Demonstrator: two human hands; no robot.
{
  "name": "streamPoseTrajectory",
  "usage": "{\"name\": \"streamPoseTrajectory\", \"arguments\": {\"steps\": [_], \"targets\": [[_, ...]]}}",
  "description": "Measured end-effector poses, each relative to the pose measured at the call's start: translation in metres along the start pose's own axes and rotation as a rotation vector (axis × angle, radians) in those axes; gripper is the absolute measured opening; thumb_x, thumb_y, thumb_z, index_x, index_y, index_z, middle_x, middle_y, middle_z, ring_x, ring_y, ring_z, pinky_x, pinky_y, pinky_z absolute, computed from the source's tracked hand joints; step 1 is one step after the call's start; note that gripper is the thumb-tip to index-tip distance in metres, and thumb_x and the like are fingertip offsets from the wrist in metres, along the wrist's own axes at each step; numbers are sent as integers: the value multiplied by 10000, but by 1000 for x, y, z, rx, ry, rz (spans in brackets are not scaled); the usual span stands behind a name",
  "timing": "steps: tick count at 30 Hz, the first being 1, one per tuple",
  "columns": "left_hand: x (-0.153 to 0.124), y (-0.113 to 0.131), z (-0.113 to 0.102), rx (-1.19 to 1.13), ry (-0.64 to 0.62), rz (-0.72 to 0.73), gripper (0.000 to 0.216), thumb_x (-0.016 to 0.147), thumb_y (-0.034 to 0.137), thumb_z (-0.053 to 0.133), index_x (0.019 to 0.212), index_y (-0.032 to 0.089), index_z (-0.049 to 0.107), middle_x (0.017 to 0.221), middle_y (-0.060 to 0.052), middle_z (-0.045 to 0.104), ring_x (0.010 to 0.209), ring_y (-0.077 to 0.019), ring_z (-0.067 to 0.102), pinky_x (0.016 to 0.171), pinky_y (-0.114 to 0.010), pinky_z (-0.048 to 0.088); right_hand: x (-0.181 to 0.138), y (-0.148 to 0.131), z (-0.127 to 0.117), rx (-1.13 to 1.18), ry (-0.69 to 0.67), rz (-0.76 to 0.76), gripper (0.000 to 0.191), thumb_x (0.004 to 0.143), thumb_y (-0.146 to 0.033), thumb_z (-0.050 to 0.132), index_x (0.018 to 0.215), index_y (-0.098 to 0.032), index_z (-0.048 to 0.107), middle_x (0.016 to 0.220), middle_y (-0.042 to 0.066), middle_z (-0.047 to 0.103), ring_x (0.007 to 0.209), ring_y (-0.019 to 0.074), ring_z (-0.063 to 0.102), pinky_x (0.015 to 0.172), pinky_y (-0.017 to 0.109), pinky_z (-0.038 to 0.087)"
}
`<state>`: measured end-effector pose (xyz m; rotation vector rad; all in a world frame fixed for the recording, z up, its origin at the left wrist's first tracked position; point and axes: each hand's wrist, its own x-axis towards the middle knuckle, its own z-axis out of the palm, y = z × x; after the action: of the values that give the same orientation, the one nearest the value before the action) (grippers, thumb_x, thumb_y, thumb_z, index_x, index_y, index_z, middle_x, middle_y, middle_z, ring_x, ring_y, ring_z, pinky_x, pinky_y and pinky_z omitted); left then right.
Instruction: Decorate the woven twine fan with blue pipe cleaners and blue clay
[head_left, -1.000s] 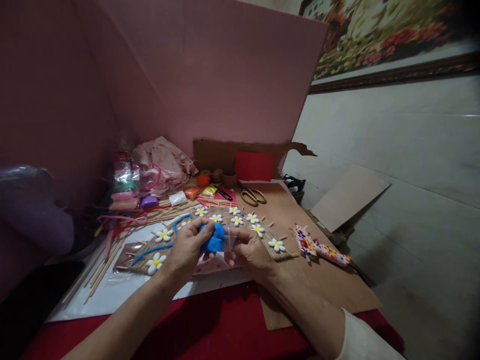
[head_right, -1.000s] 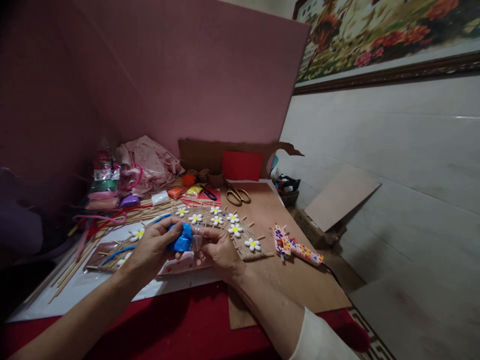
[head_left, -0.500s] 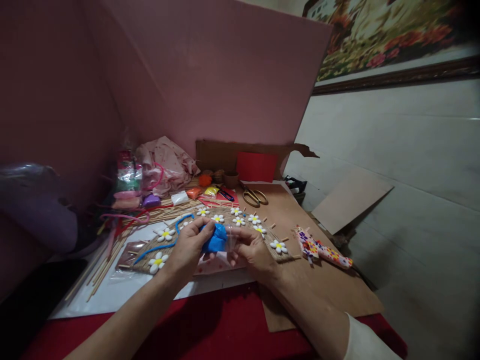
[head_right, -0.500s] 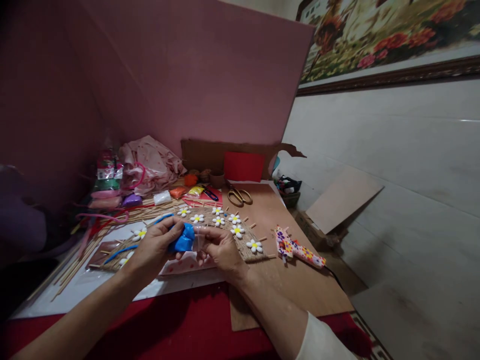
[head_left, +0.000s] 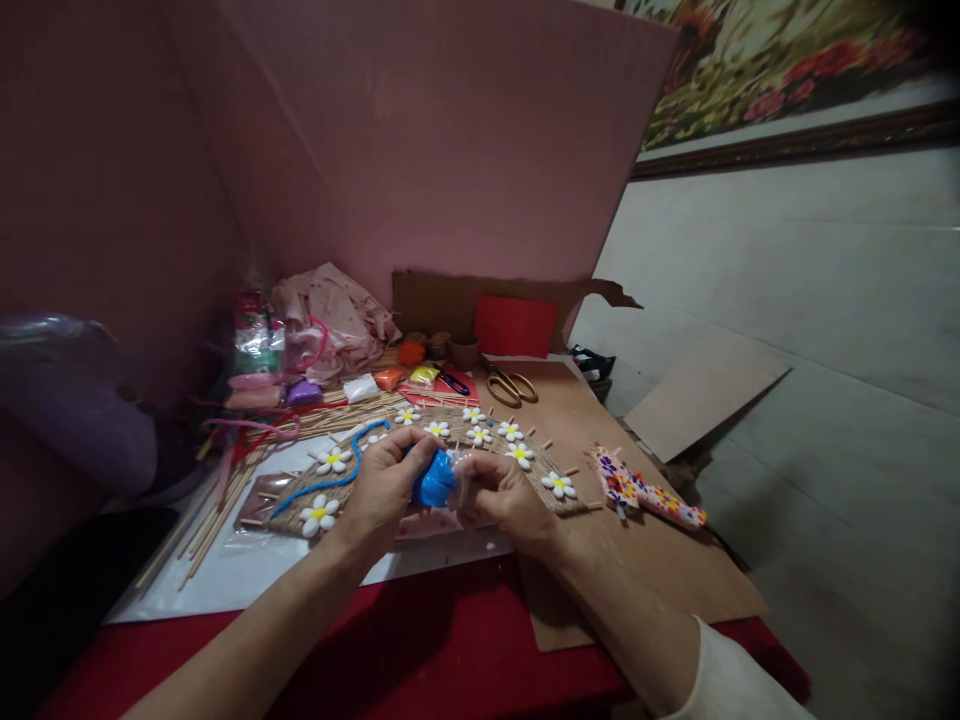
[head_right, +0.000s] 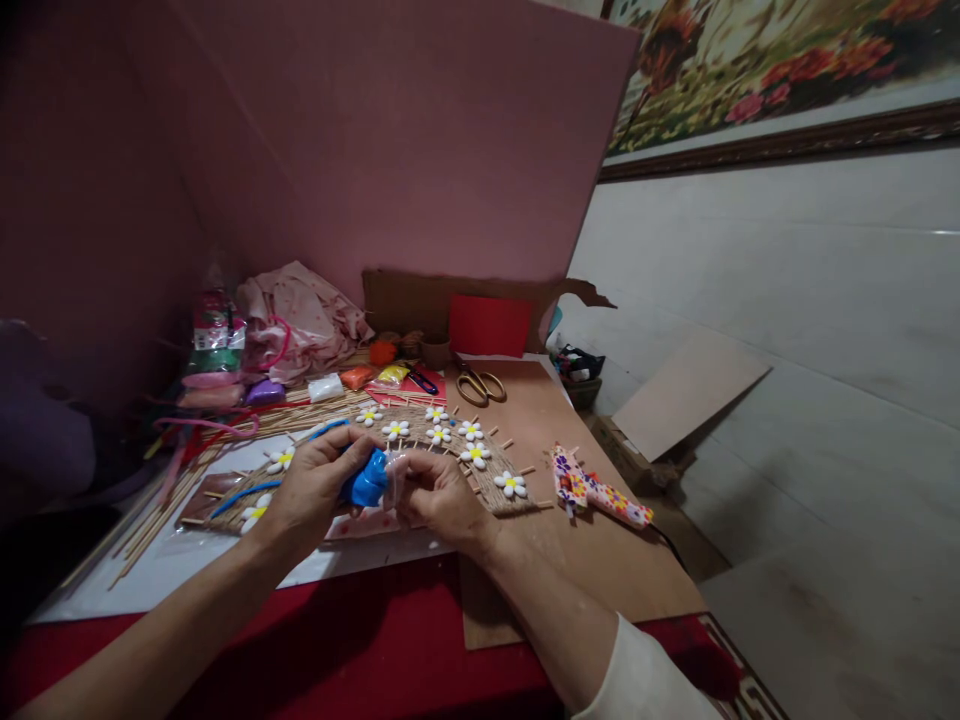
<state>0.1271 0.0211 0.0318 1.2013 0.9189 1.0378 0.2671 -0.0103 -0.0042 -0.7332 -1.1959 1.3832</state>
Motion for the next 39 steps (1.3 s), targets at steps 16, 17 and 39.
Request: {"name": "streamPoseTrajectory", "arguments": {"steps": [16, 17, 39], "targets": [[5, -4, -13, -26, -165, -25, 298, 726, 384, 652, 876, 171, 509, 566, 61, 503, 388, -60, 443, 343, -167, 365, 1, -1, -1, 63, 101, 27, 98, 649, -192, 678, 733, -149, 704, 480, -51, 497, 407, 48, 402, 419, 187, 344], [5, -4, -13, -21, -161, -24, 297, 725, 386, 652, 875, 170, 512, 564, 60, 504, 389, -59, 442, 341, -165, 367, 1, -2, -1, 64, 77, 31, 64, 659, -200, 679, 693, -146, 686, 487, -50, 491, 413, 44, 395, 423, 184, 339], [1, -4, -14, -255, -288, -386, 263, 769, 414, 600, 738, 153, 581, 513, 12, 553, 332, -59, 420, 341, -167, 304, -11, -10, -2, -992, 193, -845, 176, 784, -87, 577, 899, -215, 611, 1022, 73, 585, 942, 201, 554, 784, 355, 470]]}}
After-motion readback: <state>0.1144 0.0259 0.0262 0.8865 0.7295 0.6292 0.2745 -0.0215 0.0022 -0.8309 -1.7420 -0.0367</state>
